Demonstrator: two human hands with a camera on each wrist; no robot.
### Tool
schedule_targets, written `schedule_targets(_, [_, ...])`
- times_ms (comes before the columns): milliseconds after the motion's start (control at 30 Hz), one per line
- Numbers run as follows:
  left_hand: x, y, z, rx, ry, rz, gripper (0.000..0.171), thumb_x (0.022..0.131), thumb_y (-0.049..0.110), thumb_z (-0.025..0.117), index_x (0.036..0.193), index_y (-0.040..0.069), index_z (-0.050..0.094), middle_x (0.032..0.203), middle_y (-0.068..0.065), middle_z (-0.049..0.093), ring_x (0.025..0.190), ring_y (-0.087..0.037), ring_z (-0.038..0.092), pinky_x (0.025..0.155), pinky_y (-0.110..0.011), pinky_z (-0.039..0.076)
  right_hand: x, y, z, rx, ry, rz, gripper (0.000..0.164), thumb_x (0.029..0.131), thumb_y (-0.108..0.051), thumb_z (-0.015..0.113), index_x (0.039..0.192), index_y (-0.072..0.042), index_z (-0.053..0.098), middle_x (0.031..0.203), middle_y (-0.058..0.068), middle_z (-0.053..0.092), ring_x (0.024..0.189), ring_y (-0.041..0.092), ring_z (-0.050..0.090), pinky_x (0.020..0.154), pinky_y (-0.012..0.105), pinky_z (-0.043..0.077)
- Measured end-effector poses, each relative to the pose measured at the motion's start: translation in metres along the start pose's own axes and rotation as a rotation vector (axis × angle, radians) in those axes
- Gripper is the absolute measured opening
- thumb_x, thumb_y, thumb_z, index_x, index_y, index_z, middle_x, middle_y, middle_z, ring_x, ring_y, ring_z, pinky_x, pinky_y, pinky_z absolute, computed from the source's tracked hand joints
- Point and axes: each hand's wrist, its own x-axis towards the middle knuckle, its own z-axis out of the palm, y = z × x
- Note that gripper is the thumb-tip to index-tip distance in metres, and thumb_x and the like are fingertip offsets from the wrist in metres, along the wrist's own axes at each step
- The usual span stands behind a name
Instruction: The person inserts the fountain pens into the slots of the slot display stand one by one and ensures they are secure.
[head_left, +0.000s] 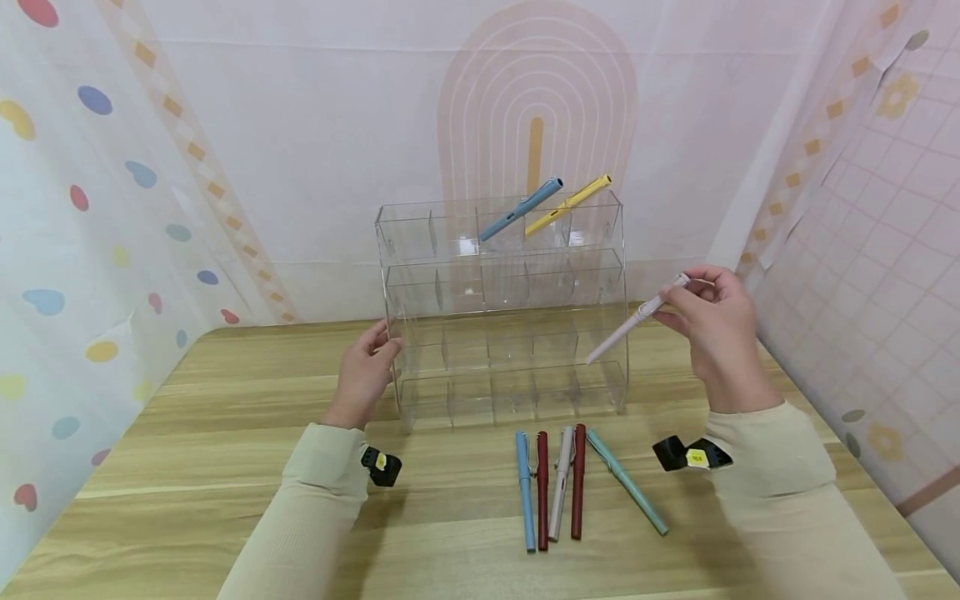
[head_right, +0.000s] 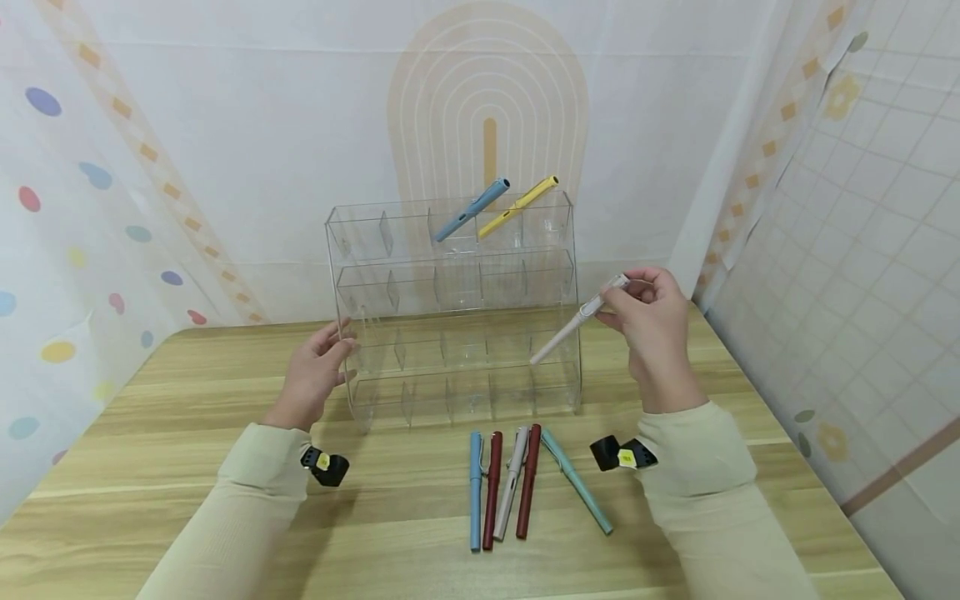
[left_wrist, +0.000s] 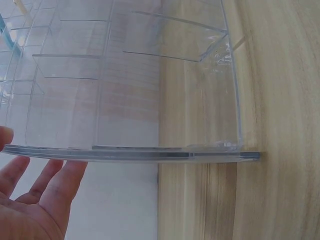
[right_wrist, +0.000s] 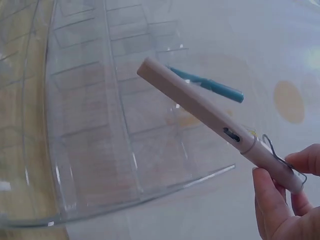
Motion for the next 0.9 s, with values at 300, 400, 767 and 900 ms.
schedule_targets(300, [0.0, 0.0, 0.001, -0.016, 0.0, -0.001, 0.051, 0.101, 0.016, 0.044, 0.151, 0.014, 0.033, 0.144, -0.018, 0.041, 0.129, -0.032, 0.042, 0.1, -0.049, 0.042, 0.009, -0.005, 0.025, 0.044, 0.064, -0.067, 0.026, 0.085, 0.01, 0.06, 0.098, -0.009, 0.047, 0.087, 0.005, 0.042, 0.076, 0.014, 0.054, 0.065, 0.025, 0.056])
schedule_targets(400, [0.0, 0.0, 0.001, -0.019, -0.002, -0.003, 0.051, 0.101, 0.016, 0.044, 0.151, 0.015, 0.033, 0.145, -0.018, 0.04, 0.129, -0.032, 0.042, 0.1, -0.049, 0.042, 0.012, -0.007, 0.033, 0.06, 0.079, -0.099, 0.026, 0.085, 0.01, 0.06, 0.099, -0.008, 0.046, 0.086, 0.005, 0.041, 0.077, 0.014, 0.055, 0.066, 0.026, 0.056])
schedule_targets(767, [-0.001, 0.0, 0.003, -0.007, 0.0, 0.003, 0.051, 0.101, 0.018, 0.045, 0.151, 0.015, 0.034, 0.144, -0.018, 0.042, 0.129, -0.032, 0.042, 0.102, -0.051, 0.04, 0.021, -0.004, 0.062, 0.119, 0.152, -0.153, 0.028, 0.086, 0.009, 0.061, 0.095, -0.011, 0.045, 0.088, 0.004, 0.042, 0.076, 0.014, 0.058, 0.067, 0.024, 0.056])
schedule_targets(900, [-0.001, 0.0, 0.003, -0.007, 0.0, 0.005, 0.051, 0.101, 0.018, 0.045, 0.151, 0.014, 0.034, 0.143, -0.018, 0.042, 0.128, -0.032, 0.042, 0.102, -0.051, 0.04, 0.025, 0.003, 0.072, 0.144, 0.177, -0.179, 0.028, 0.085, 0.011, 0.061, 0.092, -0.012, 0.046, 0.086, 0.003, 0.044, 0.075, 0.012, 0.055, 0.066, 0.024, 0.055])
